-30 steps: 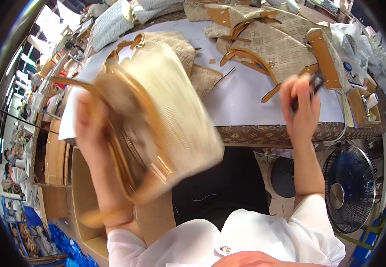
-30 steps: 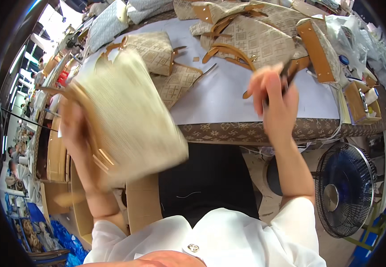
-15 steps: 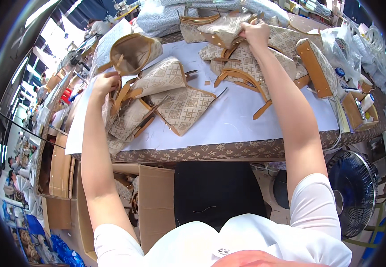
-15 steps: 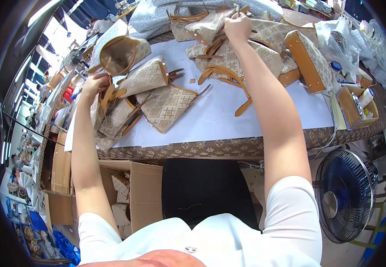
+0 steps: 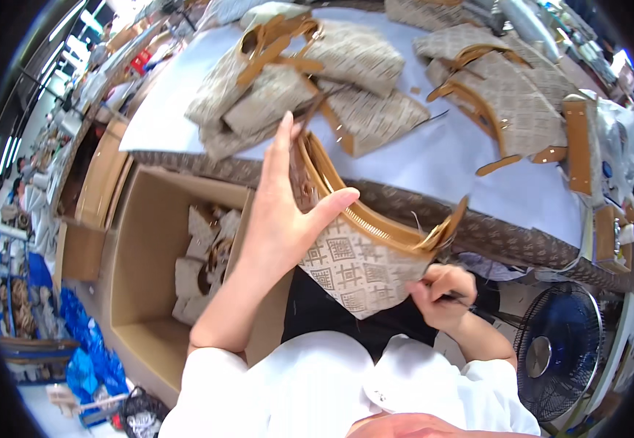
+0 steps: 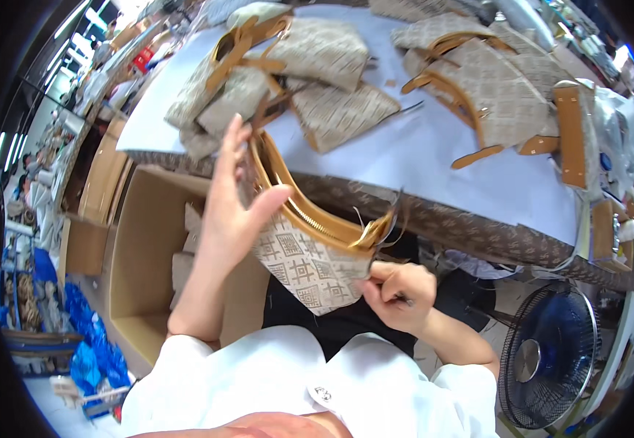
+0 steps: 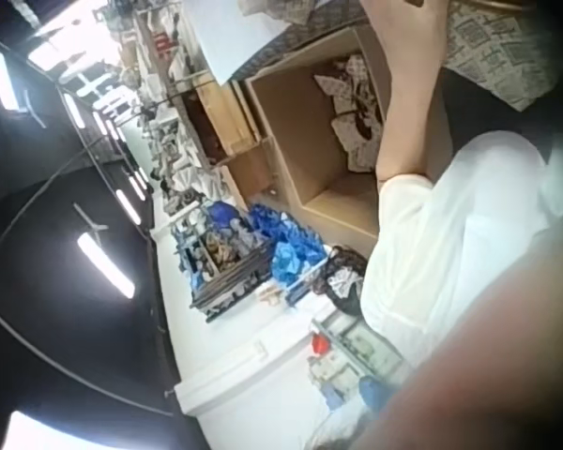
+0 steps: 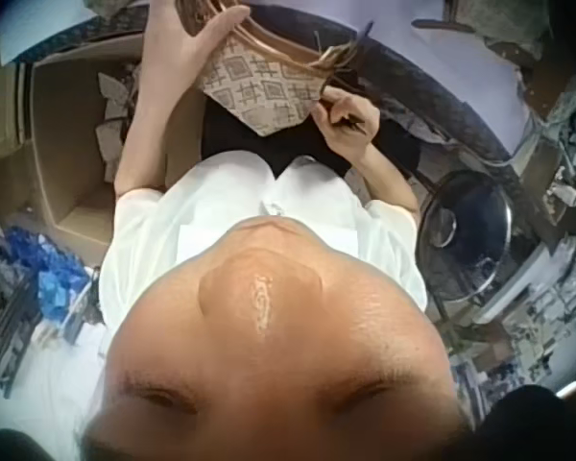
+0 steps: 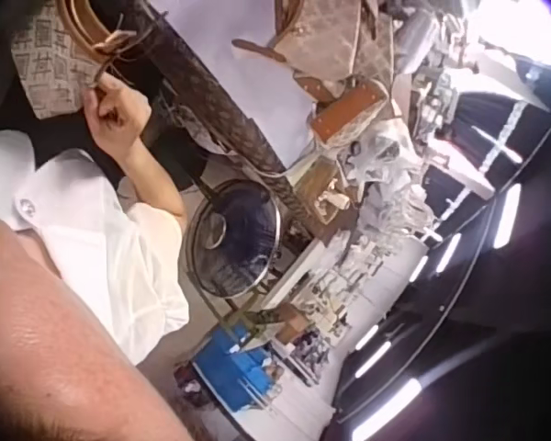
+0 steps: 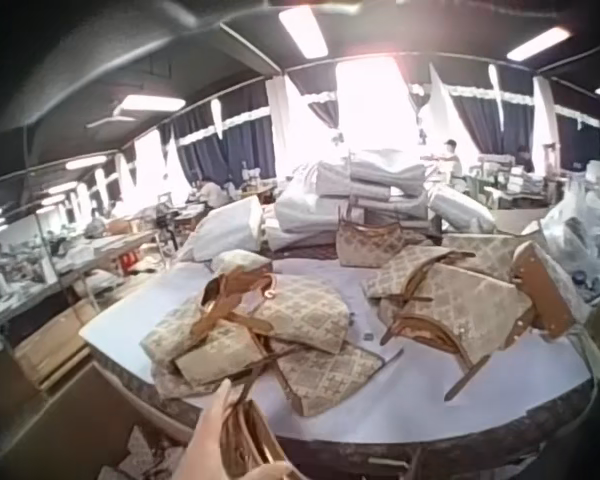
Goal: Inspecting manufactured handbags and using a small snip tool to trim loose threads from the interior and exterior.
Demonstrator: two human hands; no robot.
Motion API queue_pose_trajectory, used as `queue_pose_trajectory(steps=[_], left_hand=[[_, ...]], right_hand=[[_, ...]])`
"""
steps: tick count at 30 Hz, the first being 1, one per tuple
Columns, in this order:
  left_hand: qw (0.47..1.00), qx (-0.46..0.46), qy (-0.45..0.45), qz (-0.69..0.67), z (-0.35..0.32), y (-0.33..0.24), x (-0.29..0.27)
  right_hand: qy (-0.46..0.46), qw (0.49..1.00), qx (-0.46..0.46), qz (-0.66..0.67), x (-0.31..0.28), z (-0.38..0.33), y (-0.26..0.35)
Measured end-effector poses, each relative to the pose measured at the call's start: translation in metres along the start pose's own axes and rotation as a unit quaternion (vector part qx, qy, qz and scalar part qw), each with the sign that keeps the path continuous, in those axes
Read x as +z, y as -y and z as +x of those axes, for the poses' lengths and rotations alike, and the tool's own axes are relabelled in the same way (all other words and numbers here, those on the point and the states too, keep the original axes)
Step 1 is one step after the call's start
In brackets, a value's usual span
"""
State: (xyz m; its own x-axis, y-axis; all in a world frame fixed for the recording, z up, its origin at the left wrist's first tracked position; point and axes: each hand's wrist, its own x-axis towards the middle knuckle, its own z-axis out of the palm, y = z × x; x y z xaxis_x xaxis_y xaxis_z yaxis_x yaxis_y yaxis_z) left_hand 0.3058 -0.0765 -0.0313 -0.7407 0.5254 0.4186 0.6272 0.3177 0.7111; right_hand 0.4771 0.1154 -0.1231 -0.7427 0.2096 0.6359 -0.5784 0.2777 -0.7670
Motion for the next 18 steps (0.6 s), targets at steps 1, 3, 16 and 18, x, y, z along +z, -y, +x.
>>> queue_pose_trajectory(steps=[1,3,16,18], left_hand=[[0.998,-0.055,0.000,0.021,-0.013,0.013,0.010],[0.991,-0.126,0.001,0.048,-0.042,0.046,0.022],[0.976,-0.173,0.126,-0.049,-0.071,0.032,0.004],[0.972,-0.187,0.127,-0.066,-0.069,0.032,0.006]], right_hand=[[0.014,1.000,0.003,0.013,0.013,-0.015,-0.008],[0.072,0.997,0.006,0.022,0.028,-0.034,-0.020],[0.234,0.942,-0.019,-0.241,0.009,0.052,-0.030],[0.271,0.912,-0.082,-0.295,0.016,0.055,-0.033]])
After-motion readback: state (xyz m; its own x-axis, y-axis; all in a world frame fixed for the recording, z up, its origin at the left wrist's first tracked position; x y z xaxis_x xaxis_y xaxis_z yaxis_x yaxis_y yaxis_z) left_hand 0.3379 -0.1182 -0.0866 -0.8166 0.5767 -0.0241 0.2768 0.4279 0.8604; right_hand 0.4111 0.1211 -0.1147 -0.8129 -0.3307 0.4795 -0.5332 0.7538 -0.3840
